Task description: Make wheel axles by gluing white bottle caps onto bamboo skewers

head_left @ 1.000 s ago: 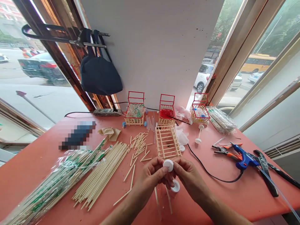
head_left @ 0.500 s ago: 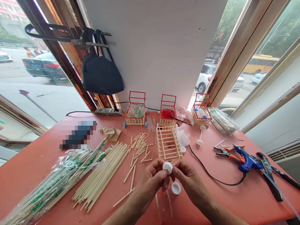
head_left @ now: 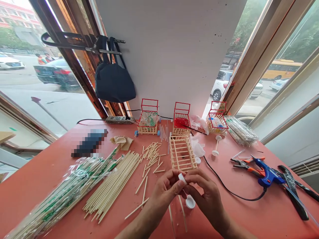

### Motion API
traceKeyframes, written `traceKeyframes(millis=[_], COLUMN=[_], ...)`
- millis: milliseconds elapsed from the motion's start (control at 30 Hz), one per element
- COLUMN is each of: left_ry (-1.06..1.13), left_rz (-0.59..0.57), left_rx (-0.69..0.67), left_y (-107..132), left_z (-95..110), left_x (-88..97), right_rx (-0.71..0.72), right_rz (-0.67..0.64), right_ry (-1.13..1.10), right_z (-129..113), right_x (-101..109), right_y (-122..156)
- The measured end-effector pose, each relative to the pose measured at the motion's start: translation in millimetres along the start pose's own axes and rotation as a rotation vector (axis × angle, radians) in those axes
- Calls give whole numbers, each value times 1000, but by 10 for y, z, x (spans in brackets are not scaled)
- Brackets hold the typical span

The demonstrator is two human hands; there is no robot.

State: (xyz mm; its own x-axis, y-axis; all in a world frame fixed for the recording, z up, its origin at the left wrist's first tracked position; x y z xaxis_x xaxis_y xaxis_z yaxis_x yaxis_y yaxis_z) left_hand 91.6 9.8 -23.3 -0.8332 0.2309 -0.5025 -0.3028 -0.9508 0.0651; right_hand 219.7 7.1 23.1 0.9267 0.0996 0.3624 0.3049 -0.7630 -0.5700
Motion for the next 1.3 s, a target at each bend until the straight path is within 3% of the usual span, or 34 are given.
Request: traceKeyframes(millis=[333,1300], left_ry=[31,82], left_rz=[-115,-269], left_rx=[-52,12], left_y=[12,60], left_z=[7,19], left_x=[-53,-167], right_rx=[336,383], right_rz=[20,30], right_ry=[440,469], right_z=[-308,-393], right_x=[57,131], right_y=[-15,1])
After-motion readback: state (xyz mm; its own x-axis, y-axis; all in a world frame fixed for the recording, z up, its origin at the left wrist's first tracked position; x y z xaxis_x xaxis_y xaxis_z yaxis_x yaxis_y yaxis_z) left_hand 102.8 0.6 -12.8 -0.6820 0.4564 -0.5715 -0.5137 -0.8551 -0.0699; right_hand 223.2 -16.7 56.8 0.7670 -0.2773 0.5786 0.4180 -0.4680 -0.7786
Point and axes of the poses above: each hand's wrist, its own y-axis away from the middle knuckle, its own x-axis out of the back of the hand, z = x × y, the point moved 7 cm from there along -y, towards the middle knuckle, and after that the axes turned 1 degree about -y, right-handed, at the moved point
